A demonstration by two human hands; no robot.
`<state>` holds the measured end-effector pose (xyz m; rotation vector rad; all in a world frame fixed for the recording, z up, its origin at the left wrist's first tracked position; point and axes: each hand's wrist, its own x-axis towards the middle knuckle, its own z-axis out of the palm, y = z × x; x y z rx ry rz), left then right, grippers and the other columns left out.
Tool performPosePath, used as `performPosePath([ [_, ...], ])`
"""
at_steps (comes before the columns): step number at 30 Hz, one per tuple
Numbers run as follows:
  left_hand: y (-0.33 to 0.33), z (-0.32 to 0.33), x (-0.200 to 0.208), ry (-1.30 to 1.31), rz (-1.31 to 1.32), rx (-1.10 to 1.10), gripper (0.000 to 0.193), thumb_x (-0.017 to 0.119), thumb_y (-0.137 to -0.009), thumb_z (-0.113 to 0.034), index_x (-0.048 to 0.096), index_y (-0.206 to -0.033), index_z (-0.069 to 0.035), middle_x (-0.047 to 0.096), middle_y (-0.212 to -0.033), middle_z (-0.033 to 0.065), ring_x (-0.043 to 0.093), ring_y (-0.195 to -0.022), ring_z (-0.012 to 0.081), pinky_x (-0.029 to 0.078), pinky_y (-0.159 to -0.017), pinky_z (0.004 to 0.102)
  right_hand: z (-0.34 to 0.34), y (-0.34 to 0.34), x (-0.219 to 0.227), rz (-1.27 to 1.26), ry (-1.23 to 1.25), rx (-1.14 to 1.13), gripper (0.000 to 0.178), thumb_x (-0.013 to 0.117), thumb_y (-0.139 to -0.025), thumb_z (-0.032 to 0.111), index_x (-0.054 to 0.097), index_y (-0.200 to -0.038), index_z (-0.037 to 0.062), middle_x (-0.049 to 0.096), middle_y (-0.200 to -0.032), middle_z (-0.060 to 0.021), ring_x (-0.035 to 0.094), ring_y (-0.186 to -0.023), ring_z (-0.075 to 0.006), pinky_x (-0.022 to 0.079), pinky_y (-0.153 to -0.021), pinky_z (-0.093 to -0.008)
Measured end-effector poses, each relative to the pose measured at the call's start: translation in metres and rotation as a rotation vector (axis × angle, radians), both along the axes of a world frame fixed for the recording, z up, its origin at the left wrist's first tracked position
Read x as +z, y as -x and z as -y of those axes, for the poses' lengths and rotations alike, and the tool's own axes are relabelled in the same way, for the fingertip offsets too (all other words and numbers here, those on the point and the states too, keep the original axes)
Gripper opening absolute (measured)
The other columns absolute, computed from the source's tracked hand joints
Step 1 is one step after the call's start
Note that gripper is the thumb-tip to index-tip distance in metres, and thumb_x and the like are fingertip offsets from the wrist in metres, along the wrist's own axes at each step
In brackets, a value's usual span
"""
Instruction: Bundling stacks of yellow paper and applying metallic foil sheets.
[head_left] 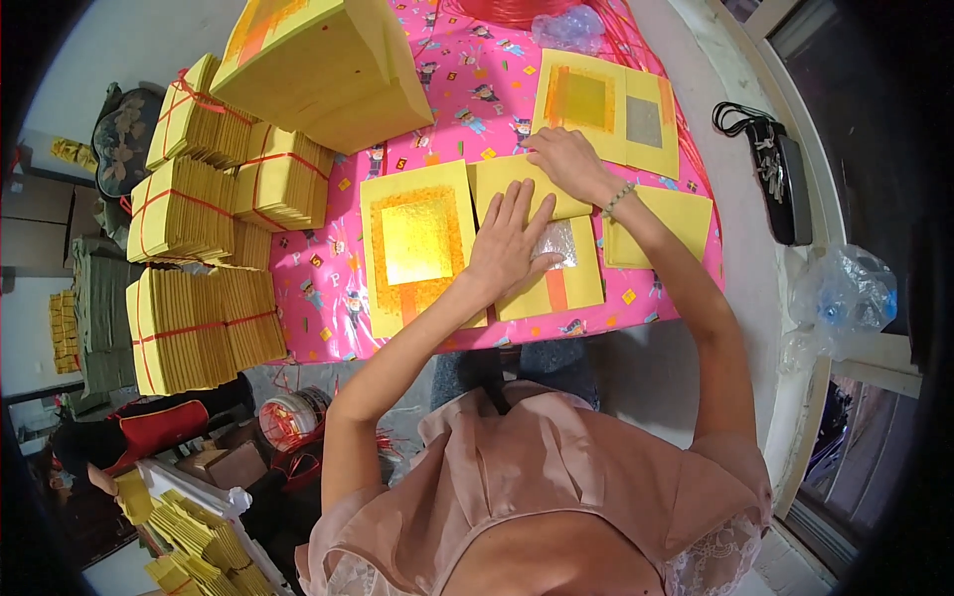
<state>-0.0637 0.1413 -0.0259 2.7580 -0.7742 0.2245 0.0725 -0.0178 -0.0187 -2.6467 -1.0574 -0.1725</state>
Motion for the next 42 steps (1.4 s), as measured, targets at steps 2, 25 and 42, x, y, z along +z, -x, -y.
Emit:
performPosePath([
  [2, -0.001, -0.001, -0.001, -0.002, 0.001, -0.002, 0.081, 0.053, -0.088, -0.058, 0.032, -0.147, -0.007, 0.029, -0.148, 0.0285, 0.027, -0.138, 0.0431, 0.023, -0.113, 0.0506, -0.003, 0.0, -0.001, -0.048, -0.029, 0.013, 0.026, 0.057, -0.091, 0.021, 0.063, -0.113, 0.0076, 0.062, -0.1, -0.0104, 0.057, -0.101, -0.0278, 0.044, -0.085, -0.0422],
  [25, 0.0, -0.003, -0.006, -0.053, -0.053, -0.019, 0.083, 0.05, -0.086, -0.063, 0.035, -0.146, -0.007, 0.026, -0.15, 0.0282, 0.023, -0.141, 0.0424, 0.02, -0.116, 0.0487, 0.008, 0.114, 0.055, -0.028, 0.136, -0.128, 0.024, 0.058, -0.079, 0.005, 0.058, -0.102, -0.0023, 0.059, -0.097, -0.015, 0.061, -0.093, -0.0324, 0.051, -0.079, -0.0411],
  [42, 0.032, 0.002, 0.011, -0.282, 0.073, 0.027, 0.088, 0.053, -0.085, -0.062, 0.036, -0.143, 0.002, 0.032, -0.149, 0.0229, 0.029, -0.139, 0.0374, 0.023, -0.114, 0.0475, 0.023, 0.135, -0.022, 0.093, 0.084, -0.158, 0.049, 0.059, -0.083, 0.013, 0.049, -0.128, -0.0049, 0.05, -0.118, -0.0248, 0.053, -0.113, -0.0396, 0.05, -0.09, -0.0418],
])
